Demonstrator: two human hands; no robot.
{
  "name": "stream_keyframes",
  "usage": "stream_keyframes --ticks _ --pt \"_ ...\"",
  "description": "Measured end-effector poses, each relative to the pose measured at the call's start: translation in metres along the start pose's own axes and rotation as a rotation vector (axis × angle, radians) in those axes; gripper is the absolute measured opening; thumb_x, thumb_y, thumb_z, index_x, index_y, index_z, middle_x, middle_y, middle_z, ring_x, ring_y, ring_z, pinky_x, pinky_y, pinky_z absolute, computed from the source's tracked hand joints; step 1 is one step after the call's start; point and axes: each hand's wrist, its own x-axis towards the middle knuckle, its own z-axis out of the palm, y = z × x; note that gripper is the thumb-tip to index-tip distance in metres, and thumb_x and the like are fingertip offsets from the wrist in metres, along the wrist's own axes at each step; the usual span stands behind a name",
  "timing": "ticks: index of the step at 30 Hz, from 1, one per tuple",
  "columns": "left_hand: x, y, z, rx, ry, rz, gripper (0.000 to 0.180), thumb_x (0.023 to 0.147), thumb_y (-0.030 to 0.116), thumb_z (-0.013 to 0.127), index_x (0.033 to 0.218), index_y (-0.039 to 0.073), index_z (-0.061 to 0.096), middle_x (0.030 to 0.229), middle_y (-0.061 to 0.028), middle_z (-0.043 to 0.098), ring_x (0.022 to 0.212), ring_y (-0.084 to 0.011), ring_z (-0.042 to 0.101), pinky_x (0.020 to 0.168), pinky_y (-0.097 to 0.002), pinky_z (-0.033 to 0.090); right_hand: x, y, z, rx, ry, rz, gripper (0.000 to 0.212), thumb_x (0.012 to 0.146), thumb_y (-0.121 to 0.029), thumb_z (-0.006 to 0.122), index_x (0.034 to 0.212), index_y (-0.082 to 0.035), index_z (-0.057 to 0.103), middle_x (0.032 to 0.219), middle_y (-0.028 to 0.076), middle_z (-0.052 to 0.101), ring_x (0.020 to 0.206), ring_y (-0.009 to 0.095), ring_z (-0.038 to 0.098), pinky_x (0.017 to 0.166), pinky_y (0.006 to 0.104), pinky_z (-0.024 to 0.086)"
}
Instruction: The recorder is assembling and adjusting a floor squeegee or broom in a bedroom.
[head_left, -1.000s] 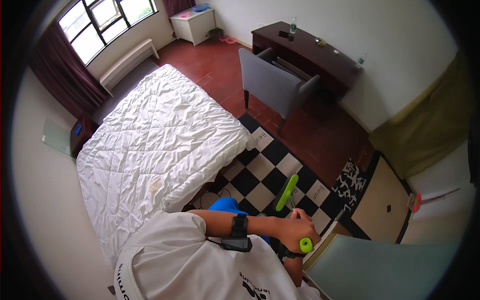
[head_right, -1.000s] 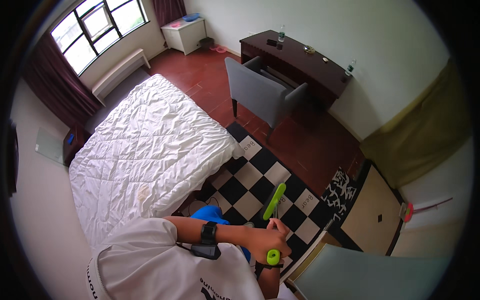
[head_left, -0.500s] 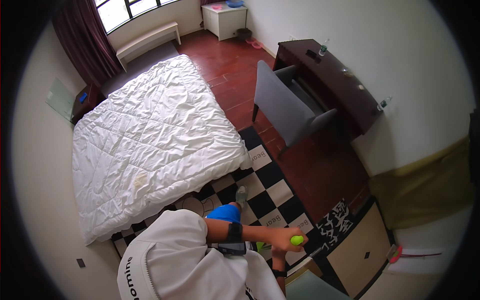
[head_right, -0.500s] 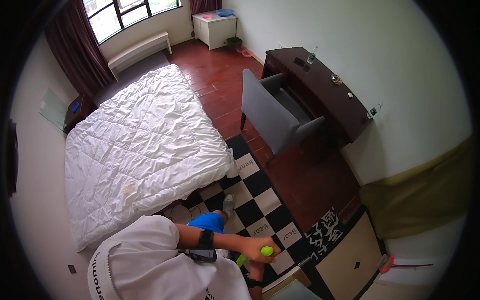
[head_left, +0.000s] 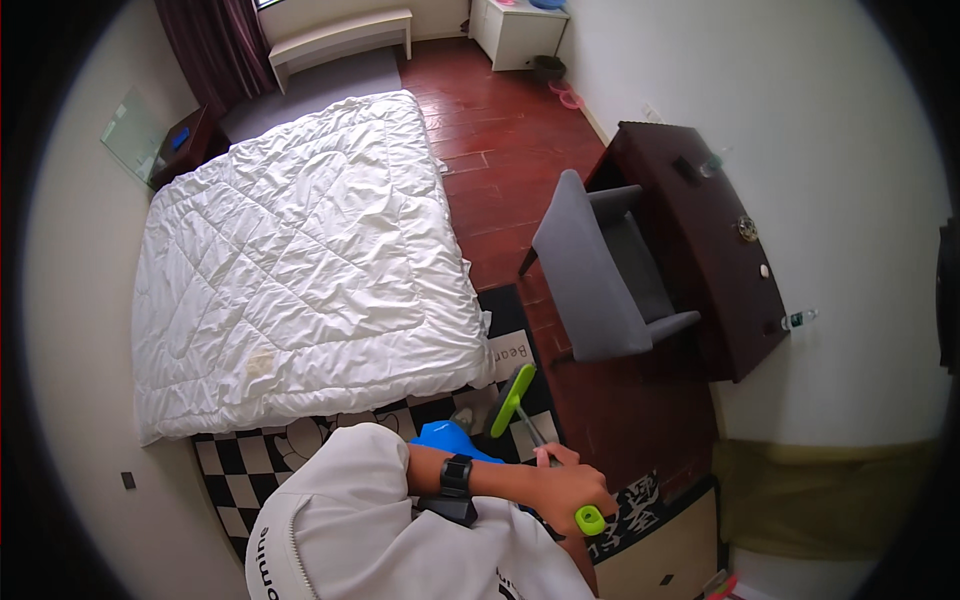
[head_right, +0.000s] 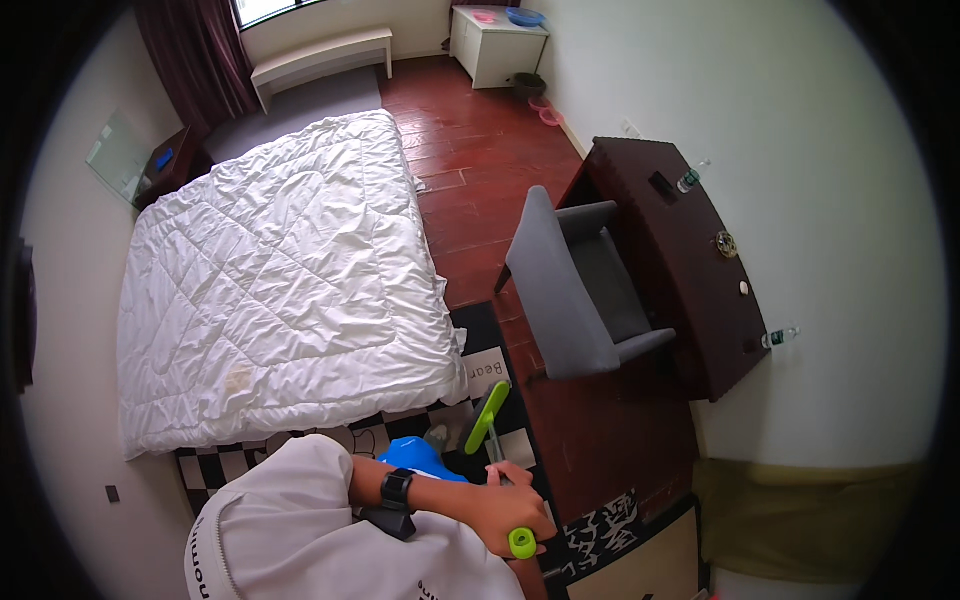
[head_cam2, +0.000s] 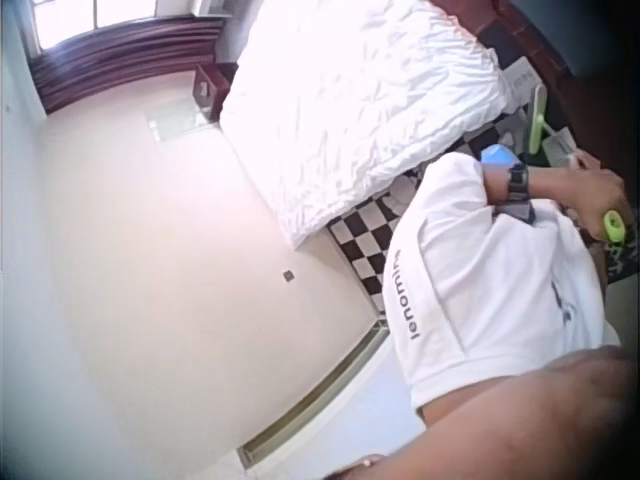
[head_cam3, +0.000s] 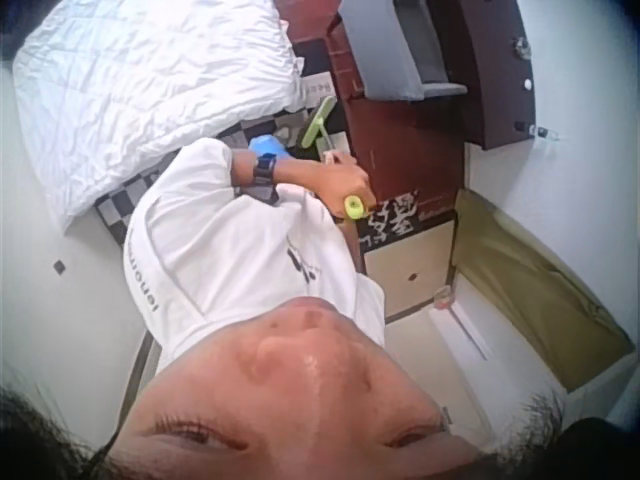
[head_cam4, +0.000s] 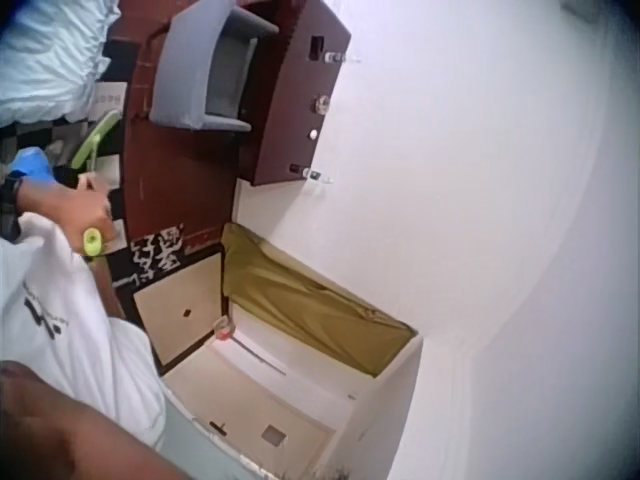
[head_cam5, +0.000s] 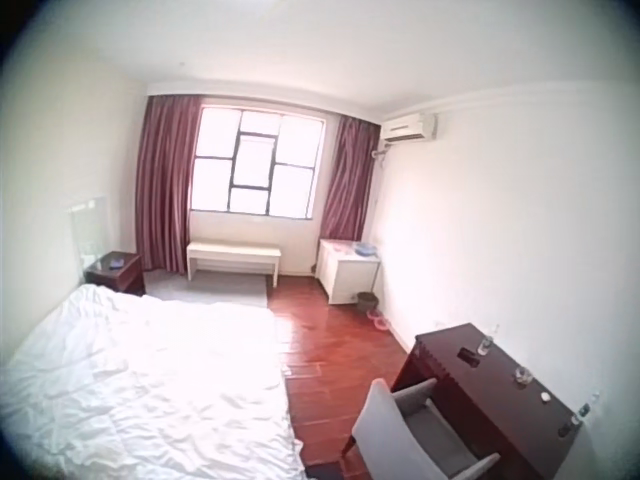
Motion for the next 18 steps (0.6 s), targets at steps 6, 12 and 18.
stream_keyframes --ticks 6,12,18 --pt "0.009 -0.016 -0.076 0.212 0.317 0.014 0.021 0.074 0.014 0.066 0.064 0.005 0.049 0.056 -0.0102 0.05 0.053 -0.032 0.054 0.051 -0.0404 0.041 0.119 0.03 0.029 0.173 -0.051 -0.216 0.025 0.085 0.0 0.067 0.102 -0.006 0.051 0.097 0.006 0.054 0.078 0.016 0.055 0.071 0.0286 0.046" --pt "0.042 -0.041 -0.156 0.274 0.515 -0.036 0.024 0.075 0.01 0.067 0.062 0.006 0.046 0.056 -0.009 0.049 0.054 -0.0304 0.052 0.051 -0.0405 0.038 0.245 0.029 0.041 0.347 -0.17 -0.467 0.026 0.084 0.0 0.068 0.102 -0.005 0.049 0.084 0.006 0.054 0.071 0.018 0.055 0.064 0.0313 0.045" --pt "0.101 -0.074 -0.232 0.364 0.662 -0.11 0.026 0.075 0.005 0.066 0.061 0.006 0.045 0.055 -0.0085 0.047 0.051 -0.0296 0.05 0.048 -0.0402 0.034 0.384 0.075 0.031 0.27 -0.541 -0.663 0.021 0.079 -0.001 0.07 0.092 -0.004 0.054 0.081 0.009 0.057 0.07 0.024 0.059 0.063 0.035 0.046"
